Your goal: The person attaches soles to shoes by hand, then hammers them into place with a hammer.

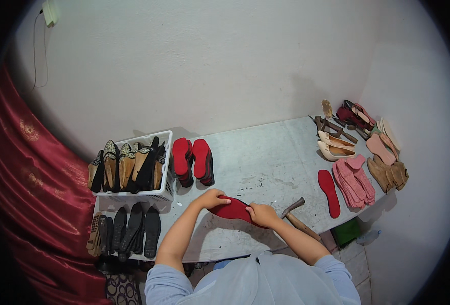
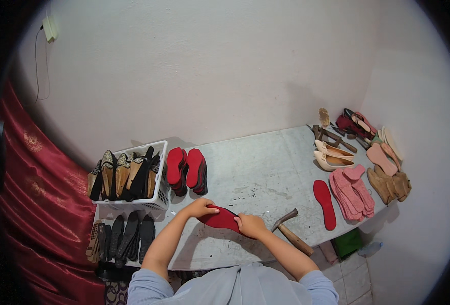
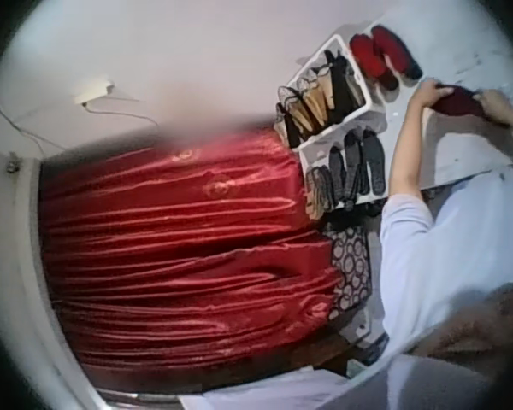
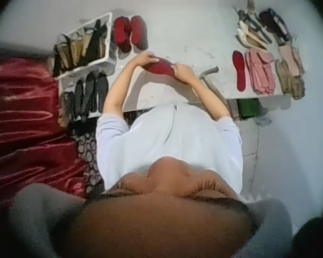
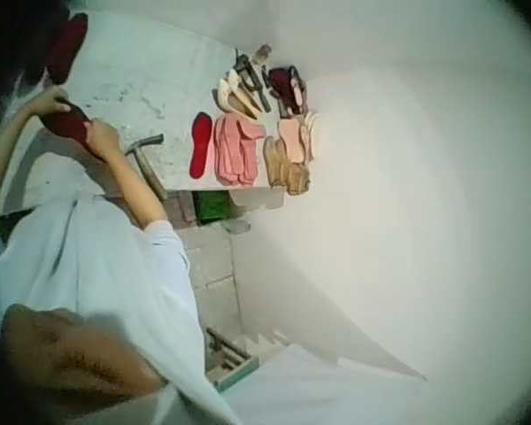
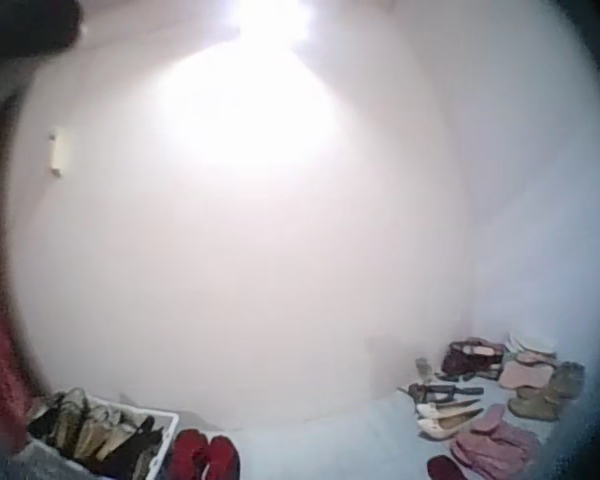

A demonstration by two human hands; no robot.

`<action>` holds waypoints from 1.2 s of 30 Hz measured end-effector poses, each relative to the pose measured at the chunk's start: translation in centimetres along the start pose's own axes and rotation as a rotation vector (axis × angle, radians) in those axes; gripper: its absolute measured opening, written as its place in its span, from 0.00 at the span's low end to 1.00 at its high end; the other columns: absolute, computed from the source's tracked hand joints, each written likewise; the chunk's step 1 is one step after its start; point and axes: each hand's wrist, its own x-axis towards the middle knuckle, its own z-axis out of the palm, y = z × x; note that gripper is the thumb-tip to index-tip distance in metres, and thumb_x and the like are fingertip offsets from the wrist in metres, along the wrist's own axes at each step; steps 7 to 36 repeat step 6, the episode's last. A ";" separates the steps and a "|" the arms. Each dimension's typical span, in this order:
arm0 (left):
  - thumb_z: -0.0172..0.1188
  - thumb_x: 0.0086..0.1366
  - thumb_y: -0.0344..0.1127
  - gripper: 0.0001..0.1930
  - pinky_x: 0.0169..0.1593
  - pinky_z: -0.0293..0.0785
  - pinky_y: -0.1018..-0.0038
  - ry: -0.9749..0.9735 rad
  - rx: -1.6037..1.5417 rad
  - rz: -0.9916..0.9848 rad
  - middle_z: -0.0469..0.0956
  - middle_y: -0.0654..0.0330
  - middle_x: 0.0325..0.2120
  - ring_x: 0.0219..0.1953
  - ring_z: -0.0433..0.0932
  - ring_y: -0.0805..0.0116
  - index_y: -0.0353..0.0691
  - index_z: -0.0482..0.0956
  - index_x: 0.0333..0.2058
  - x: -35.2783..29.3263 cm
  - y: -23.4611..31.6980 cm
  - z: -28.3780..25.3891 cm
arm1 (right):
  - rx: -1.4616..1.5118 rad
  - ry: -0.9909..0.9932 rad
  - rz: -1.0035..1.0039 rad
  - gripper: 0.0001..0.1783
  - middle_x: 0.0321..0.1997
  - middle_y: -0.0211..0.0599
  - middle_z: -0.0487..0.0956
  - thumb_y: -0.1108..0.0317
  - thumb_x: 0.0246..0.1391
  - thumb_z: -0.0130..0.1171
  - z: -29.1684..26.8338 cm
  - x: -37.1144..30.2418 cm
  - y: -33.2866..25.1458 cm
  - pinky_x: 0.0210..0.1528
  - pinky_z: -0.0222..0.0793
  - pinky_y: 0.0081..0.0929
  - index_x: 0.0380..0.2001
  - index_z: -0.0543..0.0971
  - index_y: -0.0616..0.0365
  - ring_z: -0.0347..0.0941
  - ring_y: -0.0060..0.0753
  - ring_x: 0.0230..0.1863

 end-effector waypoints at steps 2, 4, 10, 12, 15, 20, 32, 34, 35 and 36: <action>0.63 0.59 0.43 0.17 0.37 0.75 0.74 -0.149 -0.214 -0.037 0.80 0.64 0.30 0.33 0.77 0.75 0.37 0.79 0.42 0.0 0.2 -2.9 | 0.216 -0.018 0.048 0.21 0.34 0.55 0.79 0.53 0.60 0.45 -0.7 0.5 0.1 0.41 0.69 0.47 0.35 0.78 0.61 0.76 0.55 0.37; 0.63 0.59 0.37 0.16 0.41 0.76 0.76 -0.213 -0.529 -0.134 0.78 0.68 0.34 0.35 0.77 0.76 0.36 0.77 0.44 -0.3 -0.2 -5.5 | 0.367 -0.005 0.066 0.22 0.35 0.56 0.79 0.52 0.60 0.45 -0.9 0.9 -0.1 0.44 0.68 0.45 0.38 0.78 0.61 0.76 0.54 0.40; 0.63 0.59 0.35 0.16 0.44 0.76 0.76 -0.198 -0.545 -0.111 0.78 0.67 0.36 0.38 0.77 0.76 0.37 0.77 0.46 -0.2 0.2 -7.4 | 0.521 0.007 0.087 0.24 0.37 0.58 0.78 0.51 0.60 0.45 -0.9 1.5 -0.3 0.46 0.68 0.44 0.40 0.78 0.61 0.75 0.53 0.43; 0.63 0.59 0.35 0.16 0.44 0.76 0.76 -0.198 -0.545 -0.111 0.78 0.67 0.36 0.38 0.77 0.76 0.37 0.77 0.46 -0.2 0.2 -7.4 | 0.521 0.007 0.087 0.24 0.37 0.58 0.78 0.51 0.60 0.45 -0.9 1.5 -0.3 0.46 0.68 0.44 0.40 0.78 0.61 0.75 0.53 0.43; 0.63 0.59 0.35 0.16 0.44 0.76 0.76 -0.198 -0.545 -0.111 0.78 0.67 0.36 0.38 0.77 0.76 0.37 0.77 0.46 -0.2 0.2 -7.4 | 0.521 0.007 0.087 0.24 0.37 0.58 0.78 0.51 0.60 0.45 -0.9 1.5 -0.3 0.46 0.68 0.44 0.40 0.78 0.61 0.75 0.53 0.43; 0.63 0.59 0.35 0.16 0.44 0.76 0.76 -0.198 -0.545 -0.111 0.78 0.67 0.36 0.38 0.77 0.76 0.37 0.77 0.46 -0.2 0.2 -7.4 | 0.521 0.007 0.087 0.24 0.37 0.58 0.78 0.51 0.60 0.45 -0.9 1.5 -0.3 0.46 0.68 0.44 0.40 0.78 0.61 0.75 0.53 0.43; 0.63 0.59 0.35 0.16 0.44 0.76 0.76 -0.198 -0.545 -0.111 0.78 0.67 0.36 0.38 0.77 0.76 0.37 0.77 0.46 -0.2 0.2 -7.4 | 0.521 0.007 0.087 0.24 0.37 0.58 0.78 0.51 0.60 0.45 -0.9 1.5 -0.3 0.46 0.68 0.44 0.40 0.78 0.61 0.75 0.53 0.43; 0.63 0.59 0.35 0.16 0.44 0.76 0.76 -0.198 -0.545 -0.111 0.78 0.67 0.36 0.38 0.77 0.76 0.37 0.77 0.46 -0.2 0.2 -7.4 | 0.521 0.007 0.087 0.24 0.37 0.58 0.78 0.51 0.60 0.45 -0.9 1.5 -0.3 0.46 0.68 0.44 0.40 0.78 0.61 0.75 0.53 0.43; 0.63 0.59 0.35 0.16 0.44 0.76 0.76 -0.198 -0.545 -0.111 0.78 0.67 0.36 0.38 0.77 0.76 0.37 0.77 0.46 -0.2 0.2 -7.4 | 0.521 0.007 0.087 0.24 0.37 0.58 0.78 0.51 0.60 0.45 -0.9 1.5 -0.3 0.46 0.68 0.44 0.40 0.78 0.61 0.75 0.53 0.43; 0.63 0.59 0.35 0.16 0.44 0.76 0.76 -0.198 -0.545 -0.111 0.78 0.67 0.36 0.38 0.77 0.76 0.37 0.77 0.46 -0.2 0.2 -7.4 | 0.521 0.007 0.087 0.24 0.37 0.58 0.78 0.51 0.60 0.45 -0.9 1.5 -0.3 0.46 0.68 0.44 0.40 0.78 0.61 0.75 0.53 0.43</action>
